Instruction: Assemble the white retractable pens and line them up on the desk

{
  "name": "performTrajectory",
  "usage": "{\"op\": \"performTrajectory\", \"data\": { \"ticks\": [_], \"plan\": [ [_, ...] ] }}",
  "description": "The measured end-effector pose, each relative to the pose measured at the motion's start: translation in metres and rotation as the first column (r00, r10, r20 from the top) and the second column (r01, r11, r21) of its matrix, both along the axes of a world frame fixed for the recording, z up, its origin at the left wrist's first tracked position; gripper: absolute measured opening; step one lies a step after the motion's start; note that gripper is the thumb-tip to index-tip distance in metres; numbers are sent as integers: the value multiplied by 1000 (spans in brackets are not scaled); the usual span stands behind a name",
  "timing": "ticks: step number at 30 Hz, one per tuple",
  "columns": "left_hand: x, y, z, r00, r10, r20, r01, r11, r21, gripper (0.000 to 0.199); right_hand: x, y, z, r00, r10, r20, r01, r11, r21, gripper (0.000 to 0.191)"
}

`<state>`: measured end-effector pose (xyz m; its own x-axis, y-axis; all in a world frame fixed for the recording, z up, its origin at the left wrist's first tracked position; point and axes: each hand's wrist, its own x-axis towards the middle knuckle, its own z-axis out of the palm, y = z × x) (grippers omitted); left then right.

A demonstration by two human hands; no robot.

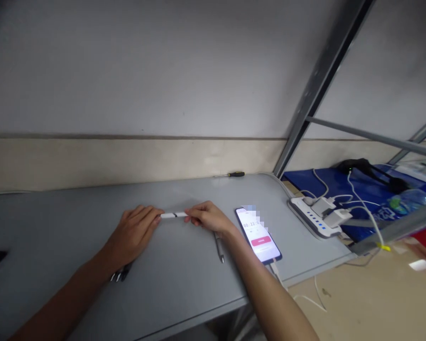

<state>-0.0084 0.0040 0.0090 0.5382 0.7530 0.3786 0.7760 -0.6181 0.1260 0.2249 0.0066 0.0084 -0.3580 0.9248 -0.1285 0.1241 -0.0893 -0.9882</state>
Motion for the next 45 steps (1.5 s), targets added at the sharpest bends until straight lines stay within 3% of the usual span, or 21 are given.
{"op": "performTrajectory", "data": {
  "ticks": [5,10,21,25,30,37,42,45],
  "plan": [
    [2,-1,3,999,49,-13,-48,998,44,32,-2,-2,-1,998,3,61,-13,987,163,39],
    [1,0,5,998,40,46,-40,999,-8,27,-6,-7,2,993,-13,118,-33,923,384,36],
    [-7,8,-5,985,45,165,-6,974,-226,23,-11,-10,-2,962,-132,237,-32,813,582,28],
    [-3,8,-7,981,62,182,-14,967,-254,28,-8,-6,-5,969,-141,201,16,854,520,25],
    [0,4,-3,992,73,107,-56,987,-152,35,-6,-3,-6,986,-104,132,43,916,399,33],
    [1,0,-4,993,36,116,-16,985,-169,27,-4,0,-6,980,-191,51,147,877,458,19],
    [2,1,-4,994,16,107,3,984,-179,24,-2,1,-7,973,-181,141,125,933,338,31],
    [2,0,-4,996,-2,91,18,984,-179,22,-2,1,-7,975,-169,142,110,930,351,30]
  ]
}}
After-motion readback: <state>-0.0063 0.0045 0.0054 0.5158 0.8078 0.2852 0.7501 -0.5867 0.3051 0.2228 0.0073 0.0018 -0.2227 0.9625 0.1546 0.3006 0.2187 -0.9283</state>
